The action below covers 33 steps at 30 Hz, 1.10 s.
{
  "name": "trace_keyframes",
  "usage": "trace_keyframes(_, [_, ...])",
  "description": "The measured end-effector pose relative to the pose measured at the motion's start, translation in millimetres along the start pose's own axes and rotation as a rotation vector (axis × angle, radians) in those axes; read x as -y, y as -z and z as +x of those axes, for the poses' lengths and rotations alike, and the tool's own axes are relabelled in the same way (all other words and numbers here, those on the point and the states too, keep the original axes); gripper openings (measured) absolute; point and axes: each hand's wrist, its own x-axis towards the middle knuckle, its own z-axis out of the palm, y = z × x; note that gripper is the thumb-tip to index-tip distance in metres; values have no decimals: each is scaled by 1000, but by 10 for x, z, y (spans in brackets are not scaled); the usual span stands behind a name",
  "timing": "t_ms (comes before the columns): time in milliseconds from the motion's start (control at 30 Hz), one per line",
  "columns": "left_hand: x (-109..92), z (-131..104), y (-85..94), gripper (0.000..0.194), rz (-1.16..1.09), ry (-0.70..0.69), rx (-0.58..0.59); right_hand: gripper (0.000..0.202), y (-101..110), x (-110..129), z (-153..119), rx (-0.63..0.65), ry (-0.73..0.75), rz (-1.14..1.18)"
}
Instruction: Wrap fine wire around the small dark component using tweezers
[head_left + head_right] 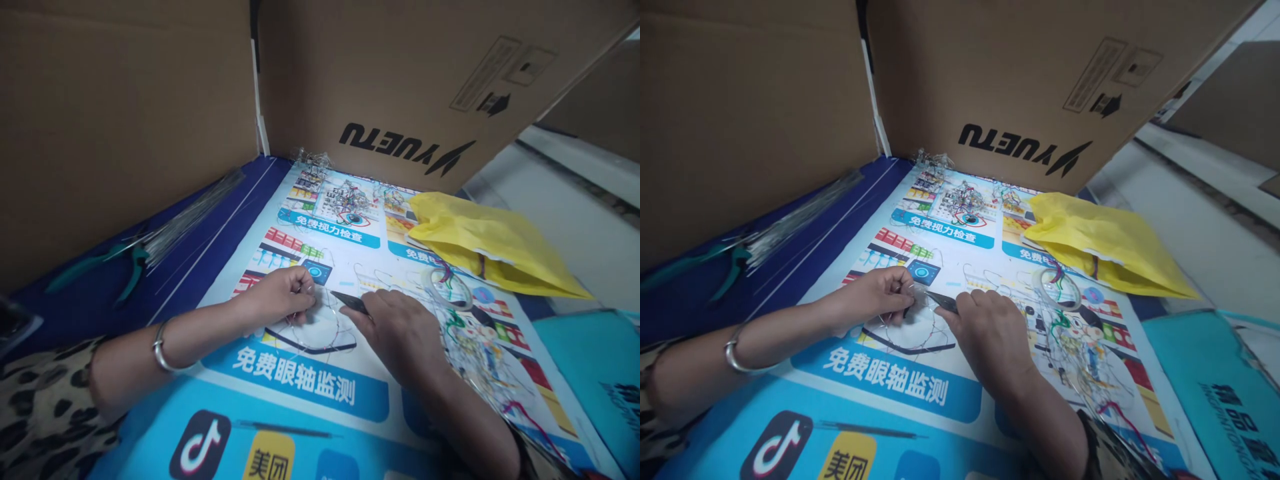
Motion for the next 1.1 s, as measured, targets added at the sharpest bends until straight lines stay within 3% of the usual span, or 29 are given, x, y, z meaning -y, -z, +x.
trace_keyframes(600, [40,13,-29,11,16,-78,-144,36,36,-15,1,30,-28,121])
trace_keyframes(700, [69,27,-33,12,-5,-92,-179,34,121,-36,24,83,-153,321])
trace_keyframes(833, [83,38,-20,11,-5,-115,-234,37,151,-98,65,147,-498,851])
trace_keyframes(933, [87,36,-8,12,-20,-133,-225,43,30,-124,88,16,-679,1172])
trace_keyframes(1000, [85,30,-7,12,-37,-133,-219,42,-72,-118,92,3,-737,1229])
trace_keyframes(1100, [78,19,-15,12,-45,-125,-217,37,-182,-102,77,-25,-682,1105])
